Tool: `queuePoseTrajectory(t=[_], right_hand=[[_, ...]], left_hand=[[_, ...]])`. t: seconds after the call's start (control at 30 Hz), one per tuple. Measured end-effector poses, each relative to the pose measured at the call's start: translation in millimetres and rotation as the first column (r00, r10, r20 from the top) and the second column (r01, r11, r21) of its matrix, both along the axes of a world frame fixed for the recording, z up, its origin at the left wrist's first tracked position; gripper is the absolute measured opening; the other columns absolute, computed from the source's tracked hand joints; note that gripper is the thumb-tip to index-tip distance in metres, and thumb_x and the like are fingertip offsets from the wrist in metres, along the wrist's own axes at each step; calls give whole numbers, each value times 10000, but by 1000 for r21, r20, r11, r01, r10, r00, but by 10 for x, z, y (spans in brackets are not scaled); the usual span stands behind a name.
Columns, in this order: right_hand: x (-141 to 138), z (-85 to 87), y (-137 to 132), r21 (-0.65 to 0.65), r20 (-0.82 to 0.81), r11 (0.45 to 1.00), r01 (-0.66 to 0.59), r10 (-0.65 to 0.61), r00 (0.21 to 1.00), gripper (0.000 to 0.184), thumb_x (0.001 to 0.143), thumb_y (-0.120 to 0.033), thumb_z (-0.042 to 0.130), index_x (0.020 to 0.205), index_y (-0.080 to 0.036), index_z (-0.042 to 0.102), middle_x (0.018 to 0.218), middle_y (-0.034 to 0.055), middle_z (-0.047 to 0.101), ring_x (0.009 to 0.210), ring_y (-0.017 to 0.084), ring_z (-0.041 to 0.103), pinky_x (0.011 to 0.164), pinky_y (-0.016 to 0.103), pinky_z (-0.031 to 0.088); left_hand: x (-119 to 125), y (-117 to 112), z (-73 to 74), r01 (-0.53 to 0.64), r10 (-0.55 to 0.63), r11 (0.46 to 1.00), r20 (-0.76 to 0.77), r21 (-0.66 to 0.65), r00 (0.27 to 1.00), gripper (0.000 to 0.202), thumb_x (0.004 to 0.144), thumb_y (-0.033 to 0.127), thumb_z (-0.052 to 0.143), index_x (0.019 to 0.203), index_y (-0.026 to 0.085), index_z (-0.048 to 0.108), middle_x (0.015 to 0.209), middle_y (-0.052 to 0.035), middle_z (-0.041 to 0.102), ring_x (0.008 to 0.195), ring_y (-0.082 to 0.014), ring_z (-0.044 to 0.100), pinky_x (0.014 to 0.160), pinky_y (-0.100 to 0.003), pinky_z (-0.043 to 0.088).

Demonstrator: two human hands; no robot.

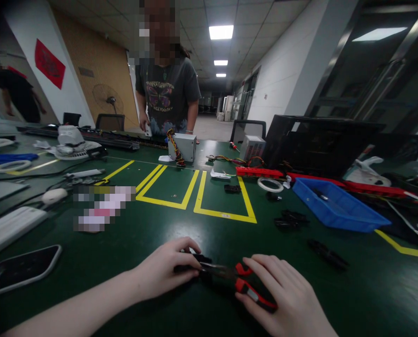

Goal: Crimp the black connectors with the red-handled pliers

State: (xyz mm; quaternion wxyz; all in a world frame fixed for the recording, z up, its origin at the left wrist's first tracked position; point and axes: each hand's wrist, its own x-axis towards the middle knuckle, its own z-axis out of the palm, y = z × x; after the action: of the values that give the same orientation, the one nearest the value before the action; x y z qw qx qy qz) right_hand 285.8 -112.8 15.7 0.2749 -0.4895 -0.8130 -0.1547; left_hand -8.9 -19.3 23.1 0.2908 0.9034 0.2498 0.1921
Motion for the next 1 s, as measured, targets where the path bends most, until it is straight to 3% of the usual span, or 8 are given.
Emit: queuePoseTrajectory(t=[0.13,0.33,0.6,1.0], right_hand=[[-39,32,-3,-26,-16,999,24,-25,1000,425,872,-472,609,1226,-240,640,1091,100,700,933,238,681,760,356,554],[-27,119,26,-34,88,999,-35,38,995,484,809,-419,697,1249,-233,619,1081,86,708,914,214,686,743,317,562],[-27,37,19,-46,36,999,-20,22,999,454,848,-456,641,1250,-244,625,1097,97,702,933,231,679,750,345,553],[14,61,22,-79,85,994,-71,77,993,430,842,-435,663,1214,-225,612,1069,90,702,896,206,683,727,313,566]], left_hand=[[6,21,-12,17,-17,1000,-3,24,1000,139,909,192,634,1021,234,706,1196,-45,608,1065,-217,586,918,-370,478],[19,15,50,51,-51,998,-10,26,999,179,889,235,665,1068,225,680,1165,-44,647,1041,-223,586,923,-382,459],[15,29,30,77,-75,995,-24,61,997,169,902,223,654,1069,228,681,1201,-47,652,1058,-231,583,901,-383,459],[10,55,5,84,-84,996,5,1,996,157,900,217,671,1053,233,703,1244,-28,653,1084,-233,582,938,-401,451]])
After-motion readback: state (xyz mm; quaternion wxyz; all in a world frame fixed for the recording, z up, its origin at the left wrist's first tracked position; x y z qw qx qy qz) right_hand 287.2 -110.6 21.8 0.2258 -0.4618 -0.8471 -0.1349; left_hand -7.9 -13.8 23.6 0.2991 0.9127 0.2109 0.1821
